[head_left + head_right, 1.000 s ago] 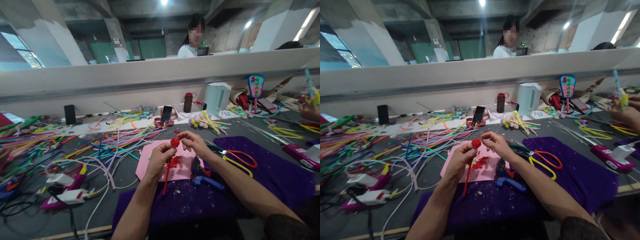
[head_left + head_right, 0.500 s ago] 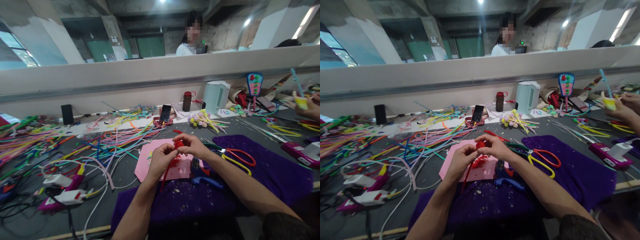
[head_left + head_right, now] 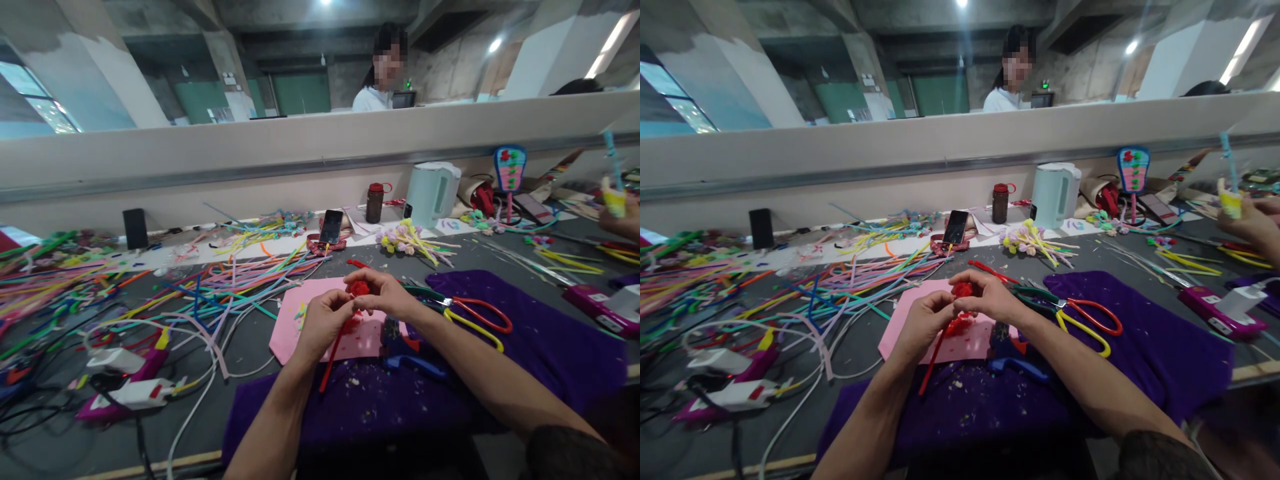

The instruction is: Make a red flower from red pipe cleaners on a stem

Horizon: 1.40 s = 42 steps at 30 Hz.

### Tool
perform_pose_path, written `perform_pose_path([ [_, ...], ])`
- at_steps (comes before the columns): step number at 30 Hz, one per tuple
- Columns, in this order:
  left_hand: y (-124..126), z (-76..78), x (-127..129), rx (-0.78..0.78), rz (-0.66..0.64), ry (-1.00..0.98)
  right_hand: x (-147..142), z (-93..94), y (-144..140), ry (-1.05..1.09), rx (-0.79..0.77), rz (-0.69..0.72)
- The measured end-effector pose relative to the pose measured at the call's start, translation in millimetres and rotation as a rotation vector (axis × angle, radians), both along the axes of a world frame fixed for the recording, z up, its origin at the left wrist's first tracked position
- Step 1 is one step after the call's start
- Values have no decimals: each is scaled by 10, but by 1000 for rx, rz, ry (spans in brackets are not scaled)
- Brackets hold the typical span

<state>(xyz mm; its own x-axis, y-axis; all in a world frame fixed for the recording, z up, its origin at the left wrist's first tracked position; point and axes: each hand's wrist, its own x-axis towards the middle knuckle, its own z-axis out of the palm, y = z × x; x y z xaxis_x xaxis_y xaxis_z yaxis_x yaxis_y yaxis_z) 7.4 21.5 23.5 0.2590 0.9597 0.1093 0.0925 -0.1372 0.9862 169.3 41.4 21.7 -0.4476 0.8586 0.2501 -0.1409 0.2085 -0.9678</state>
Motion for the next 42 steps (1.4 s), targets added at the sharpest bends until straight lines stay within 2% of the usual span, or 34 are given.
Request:
perform_pose_path([
  [7, -10, 14, 14, -38, -22, 10, -12, -16, 20, 53, -24, -90],
  [13, 2, 10, 12, -117, -83, -11, -10, -10, 59, 184, -55, -173],
  [18, 13, -3, 3, -162, -55, -111, -27, 5, 31, 234, -162, -95],
  [23, 47, -39, -16, -216, -28, -190, -71, 2, -38, 88, -204, -27],
  [29, 60, -93, -2, -230, -61, -192, -93, -31, -47, 111, -185, -60],
  [35, 41, -114, 37, -232, -82, -205, -88, -84, 7, 156, -236, -96],
  [42, 83, -110, 18, -186, 9, -224, -13, -29, 50, 146, -270, -85],
])
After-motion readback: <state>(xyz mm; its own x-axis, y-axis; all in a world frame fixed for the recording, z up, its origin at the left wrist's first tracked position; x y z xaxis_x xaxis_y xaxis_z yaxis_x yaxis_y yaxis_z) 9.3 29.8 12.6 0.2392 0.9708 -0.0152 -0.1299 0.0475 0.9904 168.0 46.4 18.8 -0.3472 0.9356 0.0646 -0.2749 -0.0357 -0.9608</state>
